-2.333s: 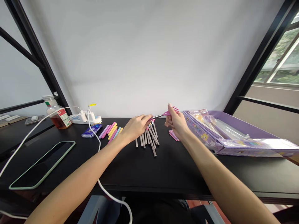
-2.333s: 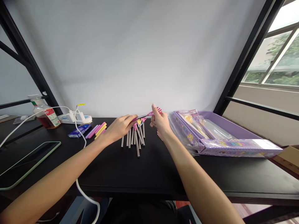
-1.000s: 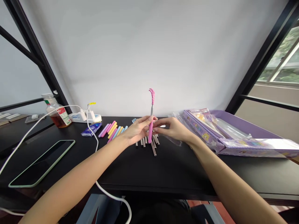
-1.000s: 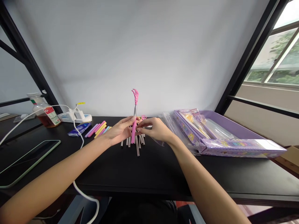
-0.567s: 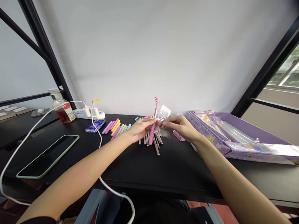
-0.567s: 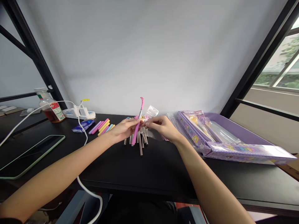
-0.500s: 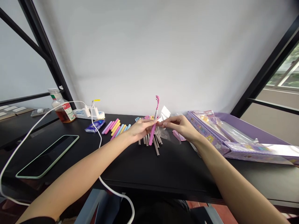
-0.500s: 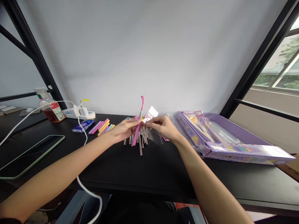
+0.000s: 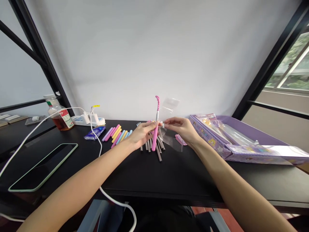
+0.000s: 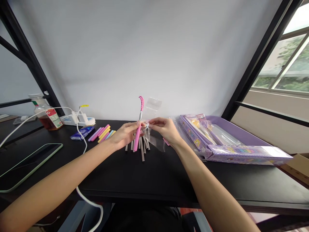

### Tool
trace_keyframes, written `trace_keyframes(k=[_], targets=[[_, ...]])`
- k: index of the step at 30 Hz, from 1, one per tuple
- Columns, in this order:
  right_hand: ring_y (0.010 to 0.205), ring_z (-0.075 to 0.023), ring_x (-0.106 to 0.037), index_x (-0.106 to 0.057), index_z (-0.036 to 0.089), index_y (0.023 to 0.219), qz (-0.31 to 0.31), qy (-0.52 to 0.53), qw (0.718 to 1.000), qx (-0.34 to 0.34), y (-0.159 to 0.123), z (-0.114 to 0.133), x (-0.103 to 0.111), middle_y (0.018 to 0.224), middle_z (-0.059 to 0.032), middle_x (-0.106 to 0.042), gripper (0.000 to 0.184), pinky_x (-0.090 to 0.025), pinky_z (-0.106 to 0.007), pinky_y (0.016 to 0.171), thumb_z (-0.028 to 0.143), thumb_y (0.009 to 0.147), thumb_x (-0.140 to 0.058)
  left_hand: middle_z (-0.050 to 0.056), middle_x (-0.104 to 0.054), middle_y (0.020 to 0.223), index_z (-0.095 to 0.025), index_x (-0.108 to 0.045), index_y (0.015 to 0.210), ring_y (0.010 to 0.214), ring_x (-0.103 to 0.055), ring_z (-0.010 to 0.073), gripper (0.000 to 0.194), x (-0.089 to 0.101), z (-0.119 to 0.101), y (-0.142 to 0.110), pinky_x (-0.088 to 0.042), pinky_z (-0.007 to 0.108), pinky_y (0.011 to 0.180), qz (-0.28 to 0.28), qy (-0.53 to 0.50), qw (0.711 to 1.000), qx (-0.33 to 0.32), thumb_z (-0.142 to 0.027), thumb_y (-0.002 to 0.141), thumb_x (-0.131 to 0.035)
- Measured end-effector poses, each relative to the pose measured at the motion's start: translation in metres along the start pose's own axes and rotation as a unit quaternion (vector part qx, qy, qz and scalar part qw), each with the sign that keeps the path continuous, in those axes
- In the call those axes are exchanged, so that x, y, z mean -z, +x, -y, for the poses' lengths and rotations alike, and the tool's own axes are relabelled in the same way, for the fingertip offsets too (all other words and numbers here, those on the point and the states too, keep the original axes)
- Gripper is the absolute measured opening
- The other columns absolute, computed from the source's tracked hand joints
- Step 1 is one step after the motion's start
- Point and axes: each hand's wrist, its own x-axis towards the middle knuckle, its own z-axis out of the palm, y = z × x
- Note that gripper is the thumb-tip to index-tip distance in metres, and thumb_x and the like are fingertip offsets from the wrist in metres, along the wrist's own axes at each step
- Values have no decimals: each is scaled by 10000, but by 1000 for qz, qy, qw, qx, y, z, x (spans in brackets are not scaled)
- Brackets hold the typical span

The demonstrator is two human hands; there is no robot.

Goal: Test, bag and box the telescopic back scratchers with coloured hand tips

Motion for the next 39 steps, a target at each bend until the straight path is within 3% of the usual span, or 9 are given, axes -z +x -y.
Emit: trace_keyframes(k=[4,9,12,17,20,24,31,34,39], targets=[[917,-253,-711,-778,198,868,-34,-18,999,15,3,-5,1,917,-77,-771,316,-549,-427,891,430,667,-856,106,-687,1054,-182,-802,936,1040,-610,230,334,-1,0,-2,-536,398,890,38,71,996,34,-474,774,-806],[990,-241,-676,-775,192,933,24,-18,999,37,1,-3,-3,1022,-86,-749,333,-518,-398,923,478,762,-788,96,-734,935,-158,-816,879,984,-640,225,327,-8,2,-4,-497,364,906,15,173,985,-10,-429,703,-864],[1041,-234,-627,-749,197,901,22,-60,996,63,-2,4,-8,1091,-91,-679,358,-504,-357,899,545,854,-682,87,-736,939,-176,-818,931,925,-652,208,351,-10,1,-4,-508,360,870,-16,124,992,-4,-419,684,-877],[835,-183,-572,-694,206,758,20,-196,976,94,-10,10,-18,908,-53,-587,383,-465,-308,744,583,820,-717,77,-732,1102,-230,-816,926,1018,-633,206,323,-5,-1,-2,-507,332,829,-95,35,995,-8,-411,668,-886],[769,-180,-539,-718,213,731,45,-275,951,132,-12,4,-23,817,-40,-559,352,-442,-314,721,557,775,-777,77,-730,1117,-221,-817,907,1040,-621,209,302,-4,-1,-2,-509,320,817,-107,7,994,-23,-390,668,-888],[718,-174,-528,-717,207,768,9,-307,940,146,-10,-3,-26,780,-39,-585,346,-425,-311,676,549,800,-756,85,-738,1030,-177,-814,869,976,-626,188,283,-10,-1,-4,-492,290,779,-109,-27,993,-39,-377,681,-887],[686,-157,-527,-643,183,843,94,-246,957,120,-9,3,-21,780,-37,-609,381,-421,-301,654,511,974,-500,90,-740,970,-146,-804,890,923,-651,184,309,-12,-2,-1,-499,313,849,-92,-9,994,-65,-364,686,-884],[611,-135,-449,-565,193,808,57,-197,976,71,-5,0,-15,680,2,-511,471,-377,-280,578,601,986,-410,87,-717,1076,-166,-783,990,929,-663,180,342,-6,-3,1,-533,326,834,-116,-8,991,-69,-314,696,-874],[499,-88,-218,-594,178,821,1,-51,999,-11,2,4,8,595,66,-277,540,-177,-264,462,710,883,-529,80,-667,1196,-182,-739,968,1074,-665,234,381,9,-4,7,-564,388,917,-170,20,980,-106,-125,616,-873]])
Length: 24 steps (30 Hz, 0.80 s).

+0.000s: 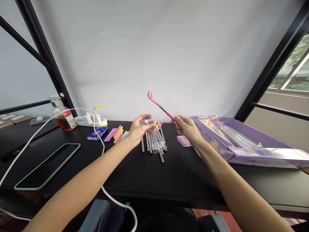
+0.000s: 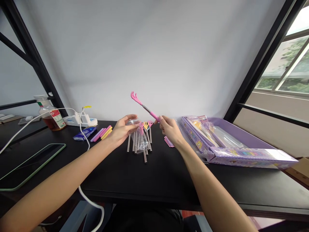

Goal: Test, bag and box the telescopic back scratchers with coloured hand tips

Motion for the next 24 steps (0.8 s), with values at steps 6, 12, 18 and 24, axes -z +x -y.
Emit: trace_keyframes(k=[6,12,18,24], targets=[[548,-95,-260,-672,171,808,94,-106,989,-32,-9,15,34,576,54,-312,498,-184,-274,510,668,806,-690,120,-741,1108,-149,-791,918,1174,-640,287,289,15,10,13,-444,457,1099,20,109,993,-33,-204,647,-873],[609,-132,-403,-744,178,743,177,-248,952,-13,-7,8,61,625,-15,-535,507,-288,-294,563,683,773,-707,123,-678,1271,-144,-765,980,1116,-682,294,216,18,8,14,-595,476,939,-6,99,994,-43,-131,765,-750],[679,-186,-542,-795,193,786,184,-289,939,-20,-3,1,69,707,-64,-677,528,-378,-308,615,713,719,-737,106,-735,1092,-156,-720,1094,975,-740,240,209,16,4,14,-623,437,907,-25,115,991,-60,-145,900,-642],[699,-190,-557,-783,196,809,155,-279,947,-19,-6,4,62,724,-53,-685,496,-392,-309,633,685,734,-739,116,-743,938,-148,-654,1148,911,-756,238,206,14,2,13,-635,431,853,-39,80,996,8,-158,981,-533]])
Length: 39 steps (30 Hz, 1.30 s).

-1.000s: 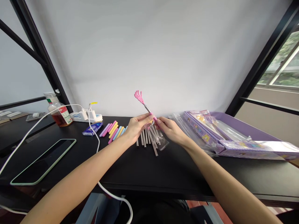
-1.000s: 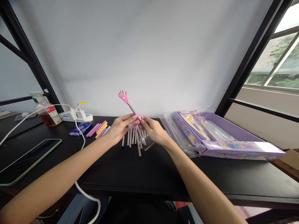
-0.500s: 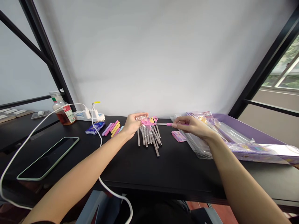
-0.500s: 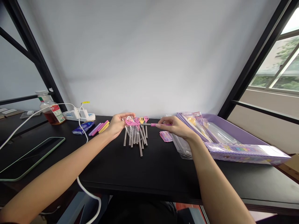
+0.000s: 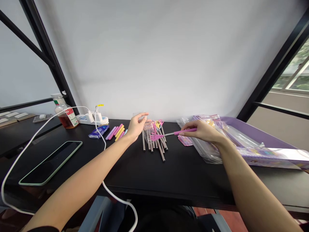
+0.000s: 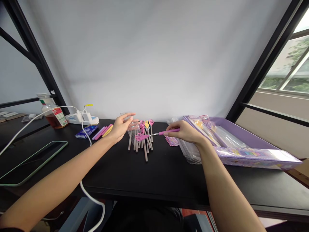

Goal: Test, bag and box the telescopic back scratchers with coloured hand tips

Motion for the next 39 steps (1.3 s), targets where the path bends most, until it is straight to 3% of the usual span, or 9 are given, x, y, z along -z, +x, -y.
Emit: trace_keyframes(k=[4,9,14,17,23,29,35,39], targets=[[699,-187,-554,-770,196,805,-11,-9,1000,0,-1,3,-2,716,-43,-681,423,-389,-305,632,617,765,-744,131,-747,943,-149,-625,1165,1031,-729,257,209,-2,-4,-3,-626,469,859,27,-68,996,56,-153,993,-506],[741,-204,-616,-759,202,833,-60,-16,998,-13,1,1,-4,756,-36,-711,336,-422,-305,660,533,779,-748,162,-725,1111,-191,-611,1189,1186,-658,287,216,-2,-9,-5,-611,479,854,33,-79,992,87,-232,992,-535],[825,-253,-658,-765,201,853,-105,-22,994,-15,1,-4,-3,826,-59,-738,377,-458,-334,703,571,790,-728,107,-727,1076,-272,-562,1340,1158,-662,258,567,1,-7,-8,-544,444,970,75,-18,996,53,-261,819,-784],[866,-280,-659,-776,200,885,-135,-42,990,-20,1,-6,-1,853,-77,-742,424,-459,-356,709,609,801,-702,74,-725,1023,-306,-505,1418,1071,-684,226,676,0,-5,-10,-528,454,986,91,18,995,34,-204,805,-772],[872,-274,-653,-778,207,892,-135,-41,990,-28,1,-7,1,856,-73,-736,439,-452,-353,725,628,789,-712,10,-634,888,-371,-453,1462,854,-650,153,667,-1,0,-9,-558,470,949,77,21,997,10,-187,860,-673],[837,-255,-628,-768,193,842,-106,-8,994,-32,-1,1,-2,813,-68,-716,474,-444,-338,723,658,793,-697,-50,-349,657,-388,-475,1477,601,-411,111,572,-1,3,-8,-579,431,904,85,39,994,-54,-284,929,-598],[859,-256,-612,-754,184,909,-130,31,991,-25,3,2,-9,865,-84,-711,472,-446,-335,702,637,782,-709,-23,-423,701,-405,-541,1413,745,-521,160,493,-4,6,-11,-550,429,924,88,70,993,-40,-373,926,-612],[722,-191,-531,-719,182,885,-136,32,990,-17,4,3,-14,760,-51,-630,521,-395,-302,619,691,785,-669,-24,-466,740,-396,-536,1407,811,-575,139,457,-5,7,-11,-523,386,993,104,30,993,-52,-361,953,-585]])
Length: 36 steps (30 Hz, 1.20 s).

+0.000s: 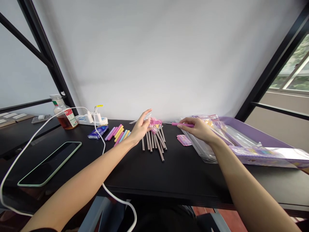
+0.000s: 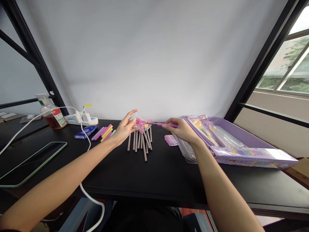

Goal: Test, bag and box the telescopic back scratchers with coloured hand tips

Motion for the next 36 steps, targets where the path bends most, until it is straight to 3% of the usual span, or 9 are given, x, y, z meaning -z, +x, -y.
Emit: trace_keyframes(k=[4,7,9,14,19,24,28,32,36], targets=[[576,-121,-355,-641,196,884,21,27,999,-8,0,-1,-6,597,47,-398,552,-291,-272,546,741,795,-629,34,-623,1092,-350,-547,1405,1068,-647,176,441,-4,-2,-1,-493,385,1063,28,-57,998,-6,-414,969,-575],[565,-115,-319,-615,204,904,28,43,999,-10,0,-3,-5,591,66,-334,552,-261,-268,540,746,800,-622,46,-504,1478,-363,-526,1433,1279,-576,239,462,-6,-2,-1,-480,395,1082,49,-62,997,-1,-460,982,-546],[580,-122,-340,-631,203,890,24,28,999,-9,0,-4,-2,598,55,-373,544,-281,-272,551,739,796,-631,29,-408,1581,-354,-534,1434,1354,-517,268,459,-6,-2,-1,-483,401,1078,43,-49,998,-11,-482,993,-514],[694,-174,-488,-685,196,864,-32,-44,999,-2,2,-7,7,717,-21,-577,519,-362,-300,619,704,762,-685,82,-444,1566,-247,-620,1363,1402,-463,314,523,2,-4,4,-487,409,1060,-1,-12,1000,0,-574,998,-439],[689,-173,-495,-679,196,878,-43,-39,998,13,4,-10,2,710,-14,-578,512,-372,-307,624,697,772,-674,80,-360,1617,-275,-605,1385,1323,-547,332,582,5,-3,6,-541,418,992,9,-40,999,33,-641,943,-504],[754,-206,-559,-695,203,871,-41,-39,998,6,4,-8,5,787,-40,-648,473,-386,-322,651,660,754,-709,122,-438,1561,-210,-641,1342,1259,-590,356,634,2,-3,6,-576,435,935,-21,-27,999,39,-663,909,-545],[770,-226,-571,-697,203,881,-46,-60,997,0,4,-8,10,808,-53,-663,474,-390,-339,659,655,737,-717,138,-472,1533,-189,-641,1345,1243,-597,368,633,6,-7,8,-580,459,920,-43,18,998,35,-653,944,-485],[745,-206,-534,-681,197,882,-51,-47,998,9,3,-8,7,778,-43,-630,495,-382,-331,648,676,759,-691,140,-418,1570,-214,-589,1398,1288,-576,348,603,6,-8,5,-556,443,981,5,-27,999,44,-618,967,-474],[650,-151,-426,-665,205,879,-13,-22,1000,-4,1,-4,1,654,18,-485,466,-347,-304,613,667,821,-640,40,-283,1648,-326,-516,1454,1317,-563,295,524,-1,-4,-3,-514,405,1056,74,-68,995,19,-557,984,-499]])
